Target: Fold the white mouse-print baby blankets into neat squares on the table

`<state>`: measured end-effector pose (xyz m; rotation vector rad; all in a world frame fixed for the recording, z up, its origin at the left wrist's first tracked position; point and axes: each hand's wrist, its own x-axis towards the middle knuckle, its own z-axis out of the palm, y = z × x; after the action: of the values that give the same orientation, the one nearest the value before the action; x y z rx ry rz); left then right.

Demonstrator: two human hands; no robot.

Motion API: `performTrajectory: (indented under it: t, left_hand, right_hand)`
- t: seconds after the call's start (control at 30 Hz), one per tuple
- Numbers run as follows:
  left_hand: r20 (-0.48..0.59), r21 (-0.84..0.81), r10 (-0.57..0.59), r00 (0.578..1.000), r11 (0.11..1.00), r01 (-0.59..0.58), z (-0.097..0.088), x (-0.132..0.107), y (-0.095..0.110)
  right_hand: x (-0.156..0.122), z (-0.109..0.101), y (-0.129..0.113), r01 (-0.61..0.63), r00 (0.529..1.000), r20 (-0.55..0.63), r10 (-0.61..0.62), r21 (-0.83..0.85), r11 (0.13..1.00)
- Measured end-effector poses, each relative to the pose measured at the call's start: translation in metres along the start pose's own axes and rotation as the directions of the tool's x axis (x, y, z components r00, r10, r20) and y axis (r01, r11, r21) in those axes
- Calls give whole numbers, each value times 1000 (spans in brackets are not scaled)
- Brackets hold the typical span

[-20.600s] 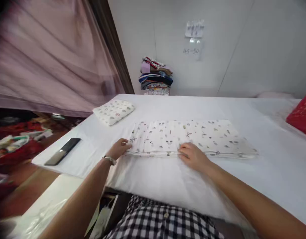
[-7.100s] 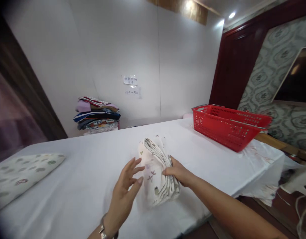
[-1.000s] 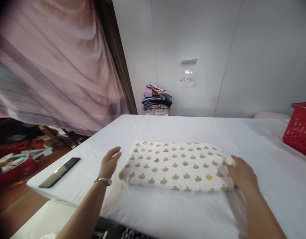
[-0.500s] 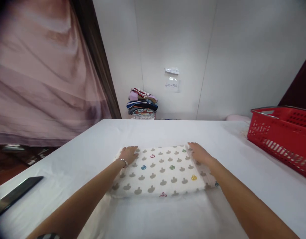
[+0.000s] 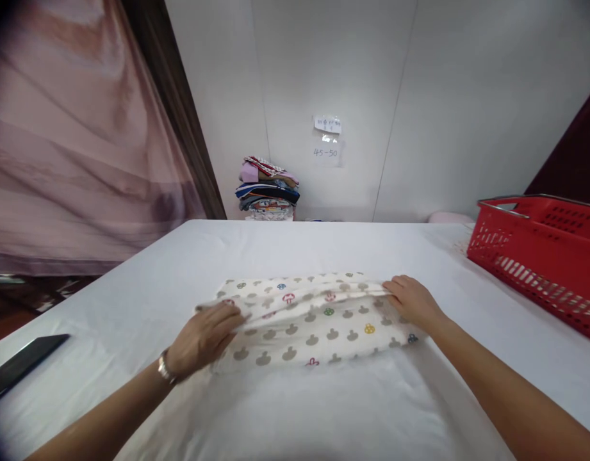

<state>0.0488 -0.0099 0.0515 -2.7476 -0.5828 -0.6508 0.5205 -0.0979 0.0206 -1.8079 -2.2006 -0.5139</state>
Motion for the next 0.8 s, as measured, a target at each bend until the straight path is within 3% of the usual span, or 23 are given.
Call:
performTrajectory:
  t: [0.17,0.3,0.43,0.57,0.67,0.8]
  left_hand:
    - [-6,-159,61,998,985,-61,-12,-39,59]
    - [77,-293,31,997,956,-7,-10,-48,83]
    - [118,-335,30,993,942,12,-12,-49,84]
    - [23,-159,-75,997,984,78,-10,-47,73]
    - [41,-15,-144,989,989,144,0,-46,66]
    - [89,22,-139,986,990,138,21,-47,56]
  right_hand:
    - [-93,-5,-22,82,988,-137,-75,49,995]
    - [-134,-2,-39,41,991,-130,-29,85,996]
    - [-138,-10,-44,28,995,-100,-19,96,995]
    - [-127,-29,-47,27,978,-208,-8,87,996]
    - [-119,-44,-52,27,961,-275,-1,92,995]
    - [-110,-56,-59,50,929,-371,-10,100,994]
